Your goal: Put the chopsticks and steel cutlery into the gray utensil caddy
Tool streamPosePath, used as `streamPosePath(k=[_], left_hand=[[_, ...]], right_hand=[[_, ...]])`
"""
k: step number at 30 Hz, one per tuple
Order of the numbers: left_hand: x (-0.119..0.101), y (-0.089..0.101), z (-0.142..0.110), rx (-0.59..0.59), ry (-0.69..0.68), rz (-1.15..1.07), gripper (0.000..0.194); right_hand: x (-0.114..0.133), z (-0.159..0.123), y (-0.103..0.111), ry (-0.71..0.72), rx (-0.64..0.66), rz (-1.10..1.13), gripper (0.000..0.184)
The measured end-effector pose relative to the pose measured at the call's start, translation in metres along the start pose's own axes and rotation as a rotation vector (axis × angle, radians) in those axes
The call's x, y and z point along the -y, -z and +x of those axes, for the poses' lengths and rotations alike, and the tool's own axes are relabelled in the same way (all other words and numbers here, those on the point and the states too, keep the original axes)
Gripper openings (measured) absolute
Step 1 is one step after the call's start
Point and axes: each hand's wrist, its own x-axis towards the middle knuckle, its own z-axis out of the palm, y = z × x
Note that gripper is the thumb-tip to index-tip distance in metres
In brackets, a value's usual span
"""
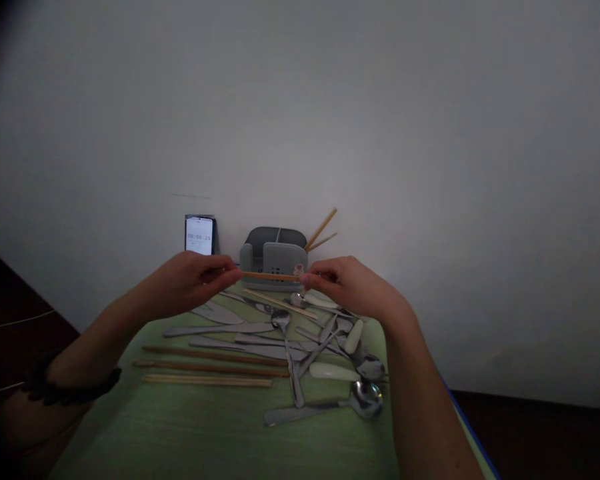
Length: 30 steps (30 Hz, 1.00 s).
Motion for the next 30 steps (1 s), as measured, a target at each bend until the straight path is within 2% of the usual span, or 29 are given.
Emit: streamPosePath(k=[9, 14, 17, 23, 27, 30], left_hand=[[-0.005, -0.004, 0.001, 0.048, -0.031, -0.035, 0.039], [-0.019, -0.011, 0.000, 0.121, -0.116, -0.089, 0.033], [-0.019, -0.012, 0.000, 0.138, -0.150, -0.147, 0.031], [-0.004, -0.009, 0.004, 0.004, -0.123, -0.151, 0.032], [0.003, -0.003, 0.004, -0.073, -0.057, -0.148, 0.030], [0.003, -0.002, 0.004, -0.100, -0.069, -0.139, 0.026]], right_hand=[[0.005, 0.002, -0.001, -0.017, -0.051, -0.122, 0.042], [0.012, 0.009, -0.013, 0.046, 0.003, -0.110, 0.037], [0.011, 0.010, -0.016, 0.063, 0.004, -0.111, 0.037], [0.004, 0.010, -0.010, 0.088, -0.096, -0.163, 0.037], [0.005, 0.007, -0.005, 0.107, -0.181, -0.131, 0.027], [0.009, 0.006, -0.006, 0.133, -0.201, -0.097, 0.023]])
